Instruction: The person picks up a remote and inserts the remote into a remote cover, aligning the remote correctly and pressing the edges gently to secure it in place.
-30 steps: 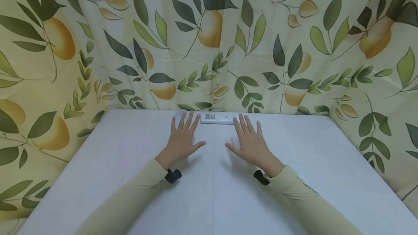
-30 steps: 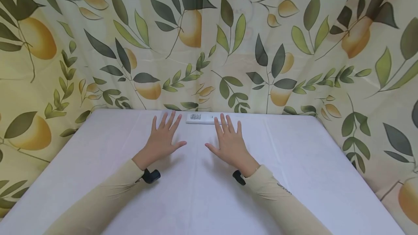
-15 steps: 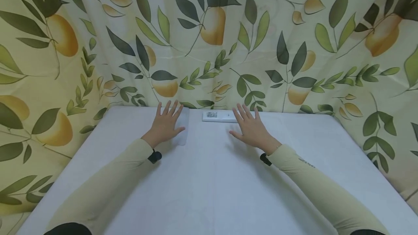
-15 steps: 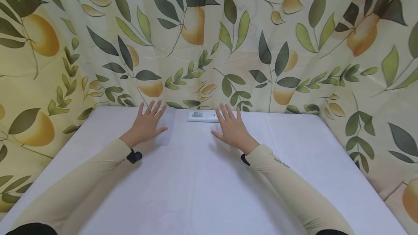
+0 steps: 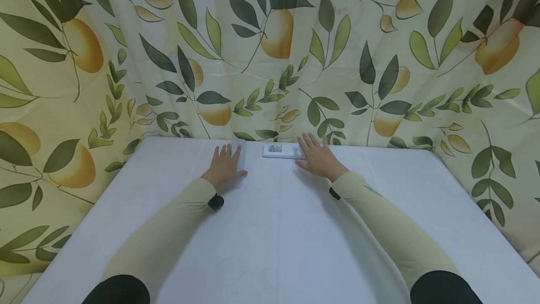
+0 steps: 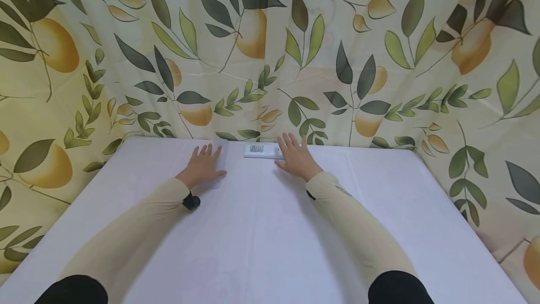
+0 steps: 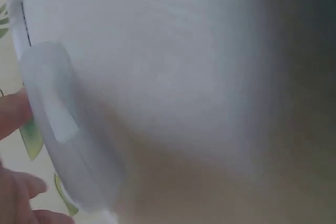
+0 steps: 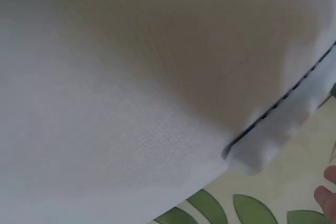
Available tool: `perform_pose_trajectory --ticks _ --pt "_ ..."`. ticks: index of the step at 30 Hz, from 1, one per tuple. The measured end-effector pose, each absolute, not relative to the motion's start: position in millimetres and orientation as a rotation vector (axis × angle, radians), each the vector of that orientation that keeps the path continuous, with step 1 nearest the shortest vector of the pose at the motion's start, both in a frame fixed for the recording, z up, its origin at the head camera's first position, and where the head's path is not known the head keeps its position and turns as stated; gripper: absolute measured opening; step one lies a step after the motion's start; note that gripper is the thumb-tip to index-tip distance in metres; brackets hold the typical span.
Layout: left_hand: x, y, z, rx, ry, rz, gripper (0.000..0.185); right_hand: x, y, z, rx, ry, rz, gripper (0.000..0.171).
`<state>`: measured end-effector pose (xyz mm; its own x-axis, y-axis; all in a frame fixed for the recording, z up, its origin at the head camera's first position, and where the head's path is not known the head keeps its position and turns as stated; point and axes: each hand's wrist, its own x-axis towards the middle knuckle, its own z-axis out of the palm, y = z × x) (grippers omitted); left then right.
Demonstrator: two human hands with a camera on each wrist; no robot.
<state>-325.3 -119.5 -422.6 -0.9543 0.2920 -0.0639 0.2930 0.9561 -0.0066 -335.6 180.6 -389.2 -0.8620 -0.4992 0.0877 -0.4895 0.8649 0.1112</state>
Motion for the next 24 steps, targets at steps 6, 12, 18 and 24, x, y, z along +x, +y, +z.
perform_pose_trajectory --ticks 6,12,18,24 --pt "-331 -116 -427 0.404 2.95 0.05 0.085 -352 180 -399 0.797 -2.959 -0.14 0.073" --pt "-332 -118 -423 0.454 2.909 0.112 0.083 -362 180 -407 0.815 -2.97 -0.2 0.068" --pt "-332 -120 -418 0.507 2.885 0.151 0.08 -367 178 -409 0.833 -2.997 -0.217 0.06" --pt "-332 -121 -418 0.607 2.868 0.135 0.077 -374 175 -413 0.871 -3.023 -0.245 0.05"
